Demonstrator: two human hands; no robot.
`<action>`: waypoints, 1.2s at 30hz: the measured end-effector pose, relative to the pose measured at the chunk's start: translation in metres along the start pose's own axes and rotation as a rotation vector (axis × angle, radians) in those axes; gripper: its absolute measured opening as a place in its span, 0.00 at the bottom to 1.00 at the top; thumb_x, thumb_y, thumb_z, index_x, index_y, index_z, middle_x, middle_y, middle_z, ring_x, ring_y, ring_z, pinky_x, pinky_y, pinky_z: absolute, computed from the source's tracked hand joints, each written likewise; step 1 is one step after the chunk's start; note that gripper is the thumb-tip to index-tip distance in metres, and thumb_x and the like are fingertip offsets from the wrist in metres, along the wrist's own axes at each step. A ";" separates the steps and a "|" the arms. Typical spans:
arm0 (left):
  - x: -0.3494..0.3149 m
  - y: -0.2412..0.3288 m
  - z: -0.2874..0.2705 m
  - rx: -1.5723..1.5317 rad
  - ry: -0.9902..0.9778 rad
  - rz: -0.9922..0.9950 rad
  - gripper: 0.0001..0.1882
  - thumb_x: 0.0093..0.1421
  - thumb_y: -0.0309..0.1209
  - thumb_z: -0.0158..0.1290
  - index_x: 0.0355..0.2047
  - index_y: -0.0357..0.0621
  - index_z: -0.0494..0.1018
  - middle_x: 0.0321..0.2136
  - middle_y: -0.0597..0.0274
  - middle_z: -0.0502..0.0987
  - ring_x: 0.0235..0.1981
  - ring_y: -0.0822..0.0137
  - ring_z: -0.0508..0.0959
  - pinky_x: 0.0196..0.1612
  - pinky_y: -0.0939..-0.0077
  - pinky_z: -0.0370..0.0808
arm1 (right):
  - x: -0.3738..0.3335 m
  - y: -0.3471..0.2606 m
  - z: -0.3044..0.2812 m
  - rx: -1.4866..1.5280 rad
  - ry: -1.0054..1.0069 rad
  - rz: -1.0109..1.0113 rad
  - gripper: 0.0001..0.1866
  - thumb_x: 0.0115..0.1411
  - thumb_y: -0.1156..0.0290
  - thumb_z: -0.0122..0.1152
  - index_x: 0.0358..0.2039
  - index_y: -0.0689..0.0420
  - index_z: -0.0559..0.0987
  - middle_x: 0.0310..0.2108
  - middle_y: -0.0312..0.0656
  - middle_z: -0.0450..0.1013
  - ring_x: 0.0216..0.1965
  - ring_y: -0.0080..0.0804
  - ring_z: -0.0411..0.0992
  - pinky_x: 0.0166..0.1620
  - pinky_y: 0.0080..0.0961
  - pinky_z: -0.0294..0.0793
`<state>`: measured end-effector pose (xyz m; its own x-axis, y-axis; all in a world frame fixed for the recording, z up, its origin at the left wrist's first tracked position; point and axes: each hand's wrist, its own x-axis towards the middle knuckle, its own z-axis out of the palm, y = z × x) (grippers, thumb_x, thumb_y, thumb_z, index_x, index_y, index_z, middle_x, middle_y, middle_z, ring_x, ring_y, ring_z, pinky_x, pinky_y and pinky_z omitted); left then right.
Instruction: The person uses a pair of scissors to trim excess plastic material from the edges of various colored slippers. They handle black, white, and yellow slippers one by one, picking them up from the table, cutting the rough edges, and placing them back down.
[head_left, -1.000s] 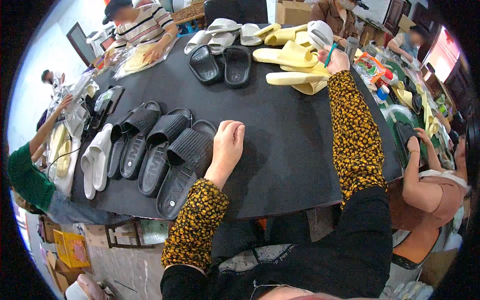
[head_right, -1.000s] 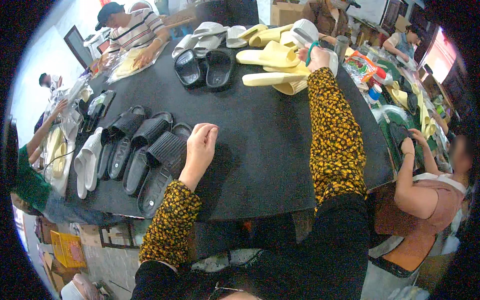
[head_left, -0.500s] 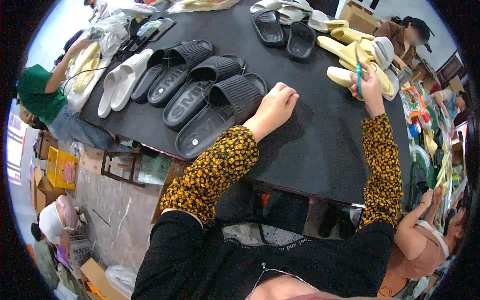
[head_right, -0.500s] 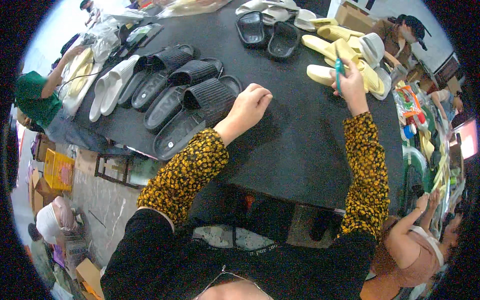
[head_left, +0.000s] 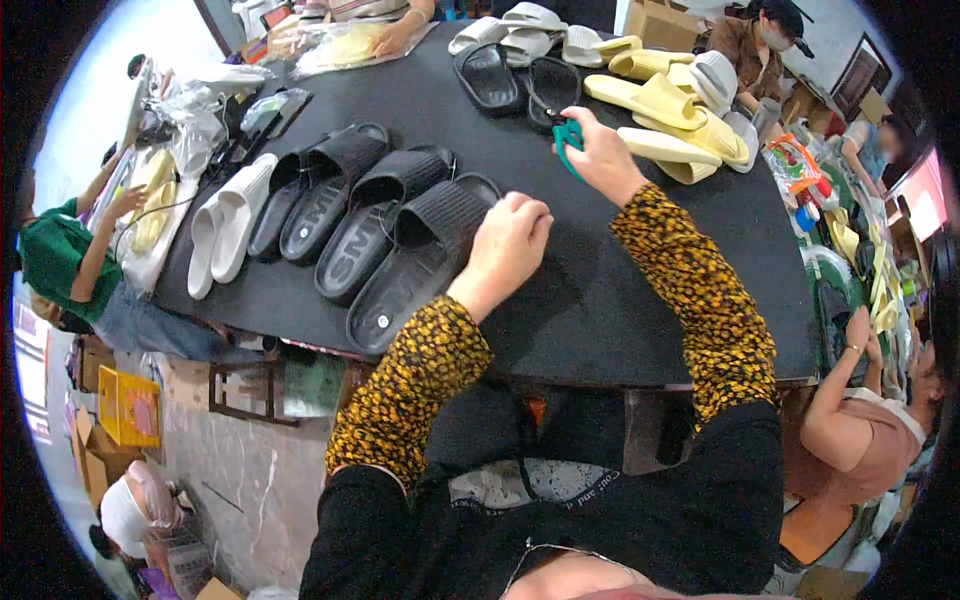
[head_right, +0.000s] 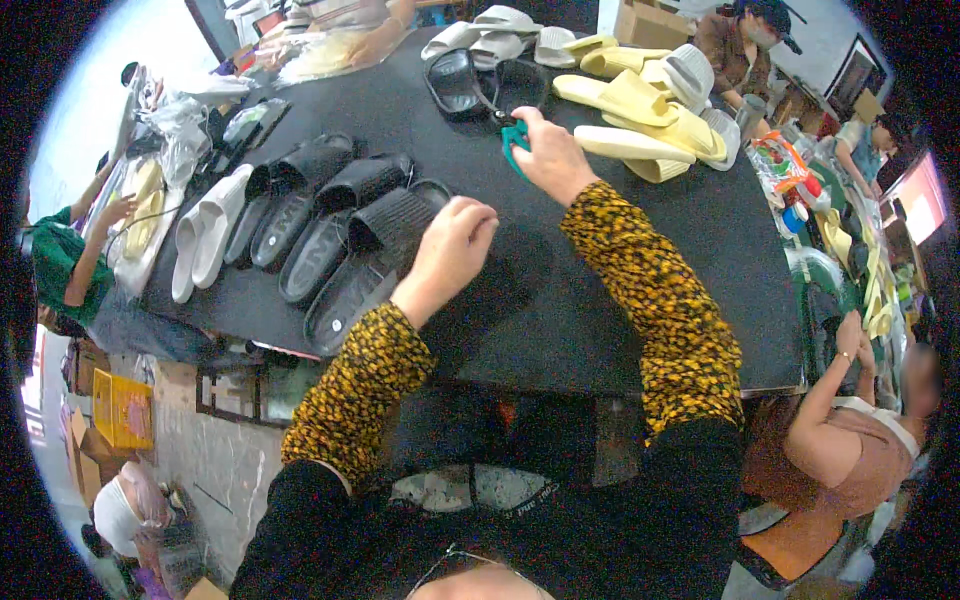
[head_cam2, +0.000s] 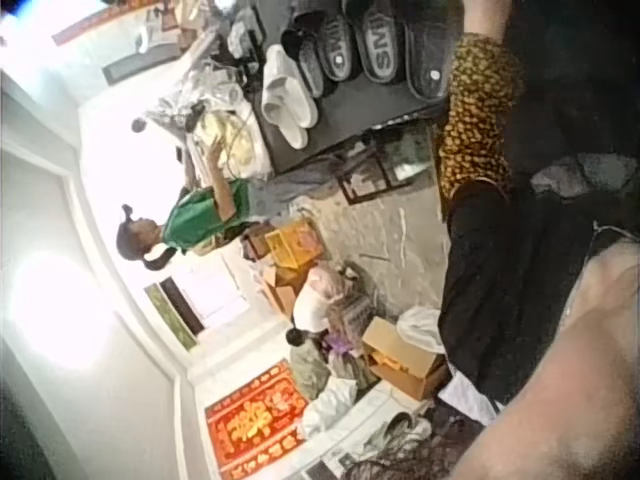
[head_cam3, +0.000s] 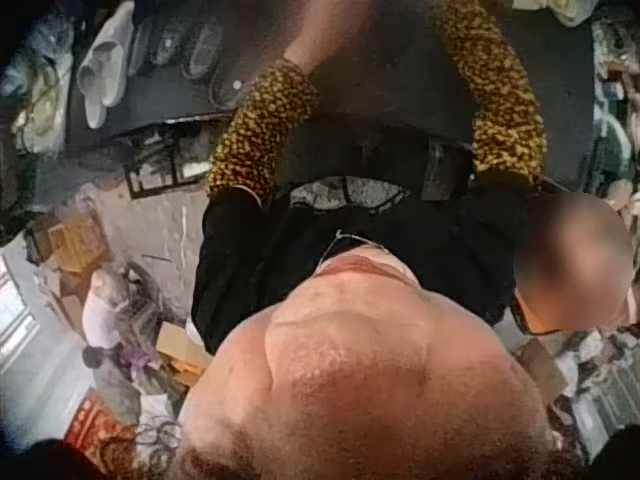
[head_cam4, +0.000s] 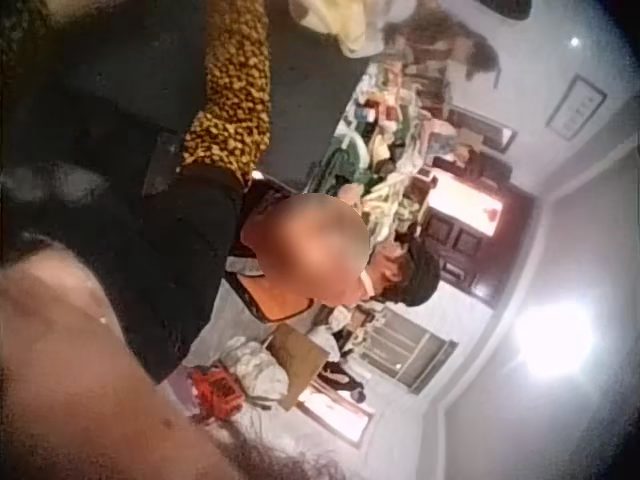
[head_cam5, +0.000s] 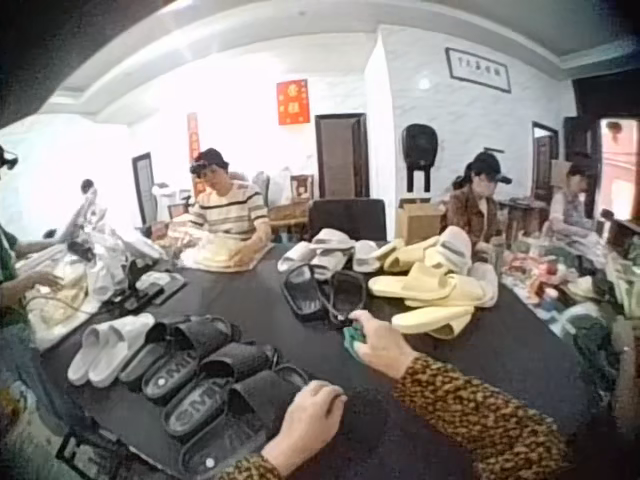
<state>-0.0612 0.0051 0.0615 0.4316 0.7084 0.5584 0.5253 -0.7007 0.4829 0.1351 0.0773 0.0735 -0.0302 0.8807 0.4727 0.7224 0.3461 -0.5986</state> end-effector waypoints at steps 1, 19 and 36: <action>0.001 0.001 0.005 0.047 -0.047 0.038 0.05 0.55 0.26 0.54 0.30 0.38 0.75 0.31 0.50 0.75 0.36 0.50 0.75 0.41 0.60 0.73 | 0.009 0.002 0.007 -0.002 0.018 0.020 0.22 0.55 0.65 0.57 0.50 0.56 0.68 0.33 0.58 0.75 0.38 0.56 0.74 0.41 0.48 0.72; -0.020 0.010 -0.014 0.453 -0.386 0.306 0.09 0.49 0.32 0.49 0.28 0.40 0.72 0.30 0.57 0.67 0.35 0.61 0.68 0.36 0.69 0.64 | 0.206 0.055 0.139 -0.311 0.225 0.504 0.46 0.40 0.38 0.70 0.52 0.55 0.65 0.42 0.56 0.74 0.46 0.54 0.73 0.48 0.48 0.70; -0.016 -0.001 -0.008 0.395 -0.280 0.323 0.08 0.49 0.32 0.49 0.28 0.42 0.72 0.28 0.61 0.66 0.34 0.64 0.68 0.37 0.71 0.65 | 0.188 0.082 0.107 -0.218 0.376 0.237 0.25 0.53 0.65 0.57 0.50 0.59 0.64 0.36 0.61 0.75 0.41 0.58 0.74 0.44 0.48 0.72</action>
<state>-0.0745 -0.0059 0.0576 0.7649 0.4970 0.4098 0.5452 -0.8383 -0.0009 0.1147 0.3059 0.0444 0.3745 0.7354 0.5647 0.8081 0.0398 -0.5877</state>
